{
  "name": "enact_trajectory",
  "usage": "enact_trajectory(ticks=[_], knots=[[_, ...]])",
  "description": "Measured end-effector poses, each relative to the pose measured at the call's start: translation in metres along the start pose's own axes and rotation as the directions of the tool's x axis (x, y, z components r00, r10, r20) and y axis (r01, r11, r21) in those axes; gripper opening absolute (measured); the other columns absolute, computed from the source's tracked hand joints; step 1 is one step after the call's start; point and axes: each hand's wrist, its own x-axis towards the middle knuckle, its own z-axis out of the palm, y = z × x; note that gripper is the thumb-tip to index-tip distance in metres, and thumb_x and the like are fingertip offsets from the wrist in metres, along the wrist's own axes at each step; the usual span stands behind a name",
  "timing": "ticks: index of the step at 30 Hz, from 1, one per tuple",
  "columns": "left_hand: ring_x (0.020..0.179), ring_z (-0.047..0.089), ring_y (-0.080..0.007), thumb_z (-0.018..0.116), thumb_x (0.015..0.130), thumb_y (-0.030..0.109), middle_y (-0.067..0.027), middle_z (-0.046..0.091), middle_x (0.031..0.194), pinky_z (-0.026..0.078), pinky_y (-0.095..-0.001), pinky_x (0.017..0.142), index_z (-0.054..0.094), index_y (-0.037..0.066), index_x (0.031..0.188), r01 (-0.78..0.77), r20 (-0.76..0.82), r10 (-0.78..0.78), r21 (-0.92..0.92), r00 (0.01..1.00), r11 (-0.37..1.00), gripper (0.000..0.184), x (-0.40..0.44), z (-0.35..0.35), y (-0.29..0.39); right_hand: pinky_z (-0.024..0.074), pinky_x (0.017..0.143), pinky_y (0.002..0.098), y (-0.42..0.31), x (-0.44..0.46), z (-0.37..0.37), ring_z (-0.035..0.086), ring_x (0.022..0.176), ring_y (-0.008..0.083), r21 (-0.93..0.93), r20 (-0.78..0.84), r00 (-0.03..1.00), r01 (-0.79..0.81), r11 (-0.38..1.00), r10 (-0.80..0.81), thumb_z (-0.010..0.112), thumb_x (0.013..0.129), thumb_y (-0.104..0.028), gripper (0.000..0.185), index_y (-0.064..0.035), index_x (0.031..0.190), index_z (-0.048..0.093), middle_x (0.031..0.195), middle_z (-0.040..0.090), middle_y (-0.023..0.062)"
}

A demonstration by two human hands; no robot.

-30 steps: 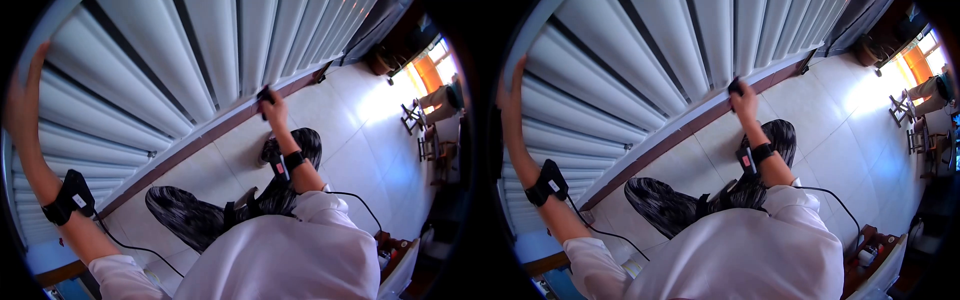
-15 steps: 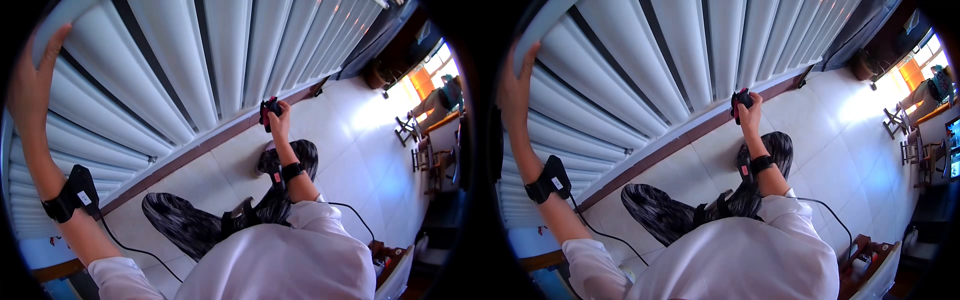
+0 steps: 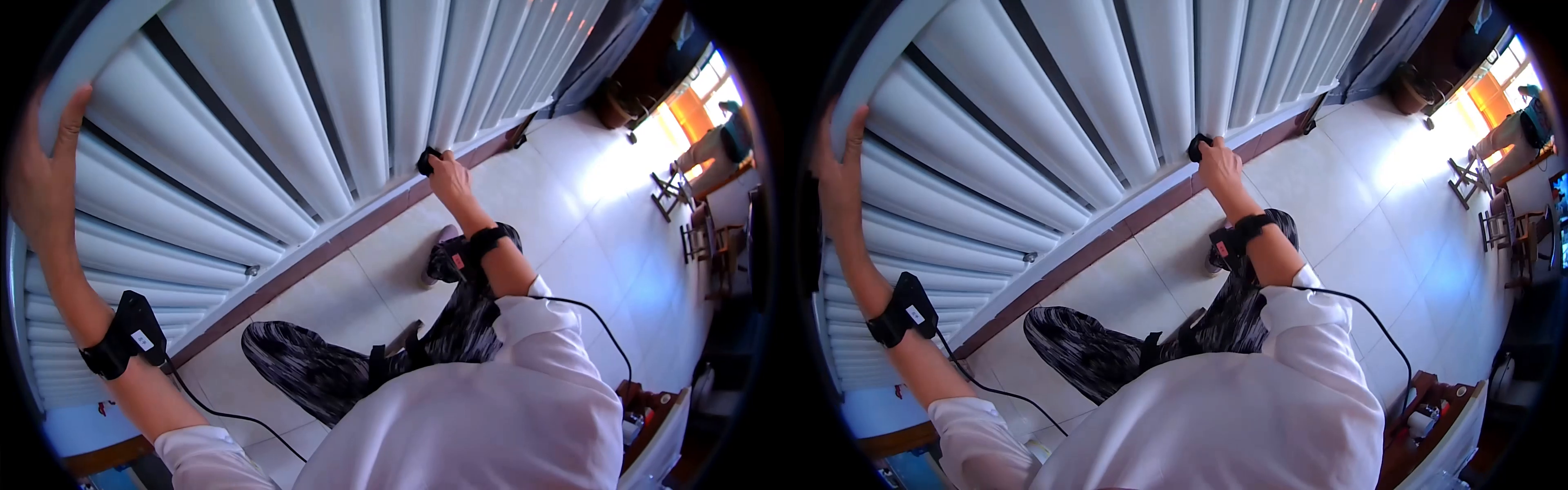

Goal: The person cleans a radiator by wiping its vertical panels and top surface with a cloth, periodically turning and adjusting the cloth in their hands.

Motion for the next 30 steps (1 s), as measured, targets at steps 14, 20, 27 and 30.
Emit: enact_trajectory(ticks=[14, 20, 27, 30], knots=[[0.111, 0.057, -0.0231, 0.05, 0.079, 0.067, -0.0033, 0.059, 0.12, 0.049, -0.0386, 0.09, 0.053, 0.023, 0.125, 0.034, 0.047, -0.042, 0.159, 0.998, 0.987, 0.064, -0.003, 0.004, -0.003, 0.0485, 0.071, 0.0435, 0.014, -0.028, 0.001, 0.061, 0.084, 0.0364, 0.441, -0.034, 0.986, -0.129, 0.888, 0.16, 0.064, 0.076, -0.026, 0.039, -0.0189, 0.113, 0.057, 0.088, 0.064, 0.014], [0.12, 0.049, -0.0269, 0.047, 0.075, 0.073, -0.0072, 0.05, 0.13, 0.042, -0.0486, 0.096, 0.047, 0.024, 0.131, 0.016, 0.036, -0.014, -0.047, 0.999, 0.999, 0.075, -0.006, 0.009, -0.021, 0.0486, 0.073, 0.0418, -0.006, -0.011, 0.028, 0.06, 0.089, 0.033, 0.313, -0.274, 0.953, -0.037, 0.949, 0.128, 0.06, 0.076, -0.016, 0.036, -0.0188, 0.112, 0.058, 0.105, 0.058, 0.0087], [0.115, 0.054, -0.0272, 0.053, 0.075, 0.07, -0.0078, 0.057, 0.122, 0.045, -0.0454, 0.094, 0.051, 0.02, 0.128, 0.116, 0.08, -0.119, 0.037, 0.99, 0.992, 0.073, -0.003, -0.009, 0.01, 0.0493, 0.077, 0.0383, -0.007, -0.017, -0.036, 0.063, 0.083, 0.0341, 0.327, 0.467, 0.859, 0.051, 0.944, -0.208, 0.062, 0.071, -0.025, 0.031, -0.0154, 0.099, 0.069, 0.089, 0.066, 0.0153], [0.112, 0.057, -0.0247, 0.053, 0.076, 0.067, -0.0065, 0.06, 0.119, 0.046, -0.0413, 0.093, 0.053, 0.02, 0.126, -0.024, -0.006, 0.024, -0.007, 1.0, 1.0, 0.069, 0.002, -0.011, 0.01, 0.0478, 0.08, 0.0389, 0.009, -0.018, -0.02, 0.061, 0.09, 0.0361, 0.498, 0.215, 0.969, -0.001, 0.867, -0.123, 0.064, 0.072, -0.024, 0.033, -0.013, 0.103, 0.066, 0.095, 0.065, 0.0176]])
